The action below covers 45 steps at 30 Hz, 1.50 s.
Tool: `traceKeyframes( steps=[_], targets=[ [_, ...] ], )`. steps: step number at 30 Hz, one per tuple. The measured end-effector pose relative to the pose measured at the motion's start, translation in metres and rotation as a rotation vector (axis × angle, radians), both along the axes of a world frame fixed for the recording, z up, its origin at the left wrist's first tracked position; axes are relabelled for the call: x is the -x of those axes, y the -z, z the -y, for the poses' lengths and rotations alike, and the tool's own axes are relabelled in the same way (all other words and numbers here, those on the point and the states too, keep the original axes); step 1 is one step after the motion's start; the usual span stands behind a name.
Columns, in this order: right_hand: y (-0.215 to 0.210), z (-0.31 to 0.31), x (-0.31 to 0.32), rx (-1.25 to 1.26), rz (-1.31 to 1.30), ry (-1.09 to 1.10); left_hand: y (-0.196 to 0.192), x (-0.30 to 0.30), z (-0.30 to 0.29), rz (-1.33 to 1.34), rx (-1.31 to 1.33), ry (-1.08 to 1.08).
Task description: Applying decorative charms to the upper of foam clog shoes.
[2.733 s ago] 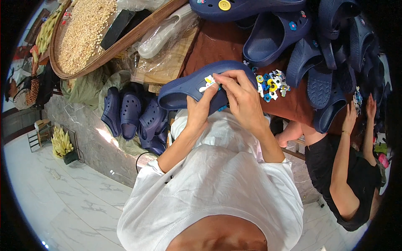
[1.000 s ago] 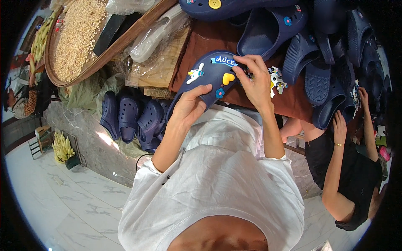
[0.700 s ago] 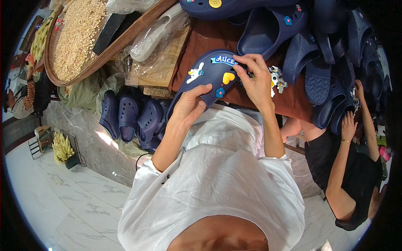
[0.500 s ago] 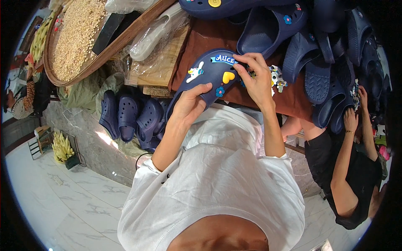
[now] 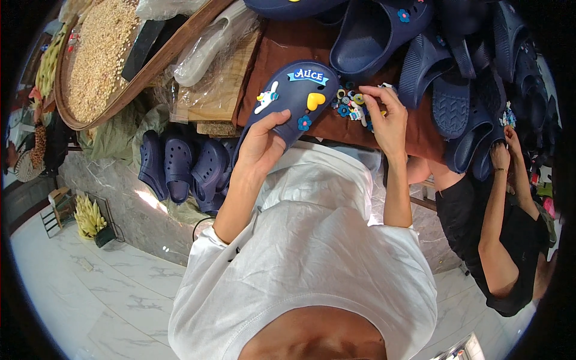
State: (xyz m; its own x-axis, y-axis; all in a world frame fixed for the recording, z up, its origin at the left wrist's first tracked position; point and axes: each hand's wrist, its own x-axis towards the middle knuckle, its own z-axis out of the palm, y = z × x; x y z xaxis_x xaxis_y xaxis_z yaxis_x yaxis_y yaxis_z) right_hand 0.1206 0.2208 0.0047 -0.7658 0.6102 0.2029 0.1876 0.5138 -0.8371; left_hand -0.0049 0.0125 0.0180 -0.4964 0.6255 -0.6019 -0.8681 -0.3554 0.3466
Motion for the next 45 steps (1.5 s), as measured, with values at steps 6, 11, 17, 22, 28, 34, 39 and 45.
traceKeyframes(
  steps=[6, 11, 17, 22, 28, 34, 39, 45],
  targets=[
    [0.007, -0.001, -0.011, 0.004, 0.032, 0.035, 0.002, 0.001, 0.001, 0.000, -0.037, -0.034],
    [0.001, 0.002, -0.008, -0.007, 0.121, 0.003, 0.004, -0.001, 0.002, -0.008, -0.072, -0.060],
    [0.006, 0.010, 0.002, -0.177, 0.156, -0.009, 0.001, 0.000, 0.001, -0.006, -0.056, -0.066],
    [0.008, 0.026, 0.015, -0.345, 0.240, -0.059, 0.002, -0.001, 0.003, -0.023, -0.058, -0.058],
    [0.020, 0.035, 0.023, -0.461, 0.258, -0.031, 0.003, -0.003, 0.002, -0.028, -0.040, -0.076],
    [0.016, 0.032, 0.024, -0.395, 0.173, -0.039, 0.001, -0.004, 0.001, -0.028, -0.008, -0.087],
    [-0.005, 0.032, 0.027, -0.074, 0.052, -0.011, 0.002, -0.004, 0.002, -0.021, -0.022, -0.080],
    [-0.011, 0.042, 0.041, 0.077, -0.074, -0.095, 0.004, -0.011, 0.001, -0.080, -0.001, -0.062]
  ],
)
